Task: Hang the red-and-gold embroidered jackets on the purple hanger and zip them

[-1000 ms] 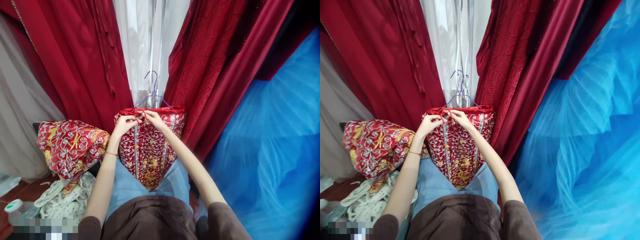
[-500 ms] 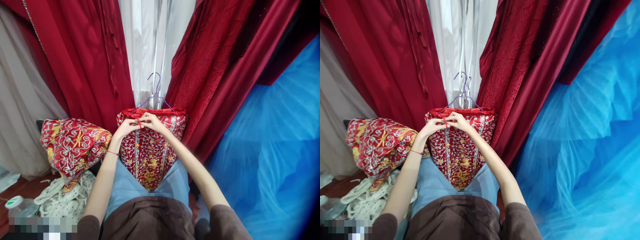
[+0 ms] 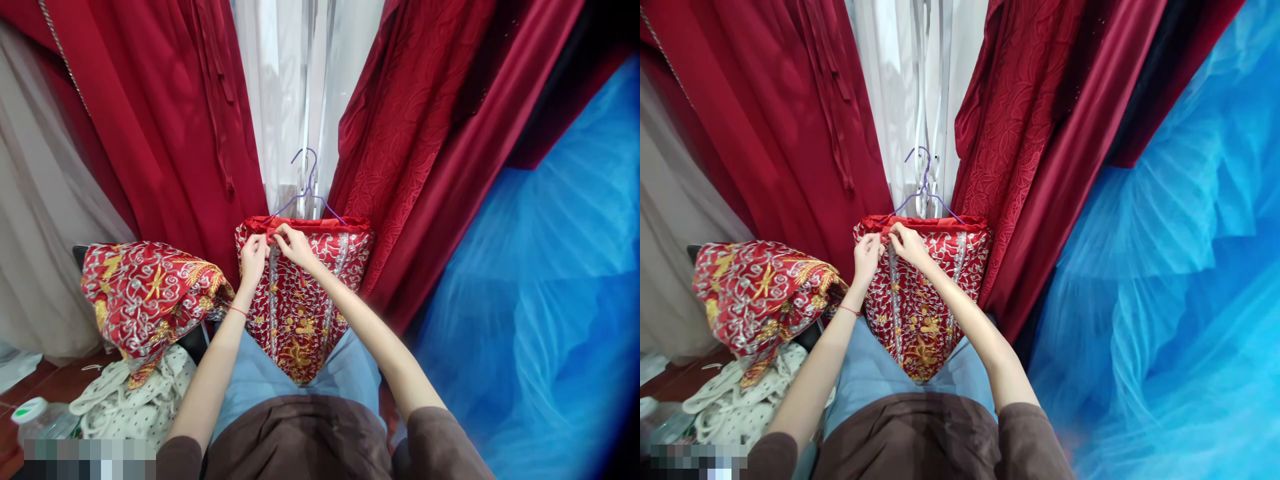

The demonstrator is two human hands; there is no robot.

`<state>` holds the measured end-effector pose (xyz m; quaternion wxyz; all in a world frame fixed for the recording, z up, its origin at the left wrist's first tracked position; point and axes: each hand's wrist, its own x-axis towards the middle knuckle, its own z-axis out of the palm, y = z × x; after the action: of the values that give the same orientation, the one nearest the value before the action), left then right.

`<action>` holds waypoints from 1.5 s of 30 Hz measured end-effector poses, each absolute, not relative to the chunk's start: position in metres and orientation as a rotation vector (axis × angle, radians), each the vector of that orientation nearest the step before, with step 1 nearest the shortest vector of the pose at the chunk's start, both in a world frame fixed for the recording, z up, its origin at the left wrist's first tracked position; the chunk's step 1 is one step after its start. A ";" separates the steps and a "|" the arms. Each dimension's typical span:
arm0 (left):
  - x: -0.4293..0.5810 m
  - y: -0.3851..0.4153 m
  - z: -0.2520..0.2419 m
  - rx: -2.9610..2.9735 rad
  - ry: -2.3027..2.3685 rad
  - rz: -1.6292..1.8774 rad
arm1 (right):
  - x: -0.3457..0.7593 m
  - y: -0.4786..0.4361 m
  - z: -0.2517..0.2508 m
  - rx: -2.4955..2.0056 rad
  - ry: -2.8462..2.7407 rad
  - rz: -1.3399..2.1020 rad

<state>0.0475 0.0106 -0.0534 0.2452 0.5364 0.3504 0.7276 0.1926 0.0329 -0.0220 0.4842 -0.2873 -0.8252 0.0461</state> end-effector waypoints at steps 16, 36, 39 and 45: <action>0.019 -0.003 -0.004 1.923 2.151 1.545 | 0.222 0.016 0.005 -1.360 -2.243 -0.622; 0.004 -0.001 0.005 1.891 2.587 1.127 | 0.229 0.008 0.018 -1.458 -2.283 -0.604; 0.002 0.001 0.001 1.884 2.290 1.416 | 0.223 0.006 0.018 -1.508 -2.121 -0.474; 0.008 0.022 -0.018 1.696 1.508 1.817 | 0.181 0.003 0.003 -1.283 -2.013 -0.238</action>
<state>0.0084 0.0219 -0.0176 0.1171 0.5794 0.5151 0.6207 0.1811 0.0033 0.0030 0.3630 -0.4983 -0.7819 -0.0926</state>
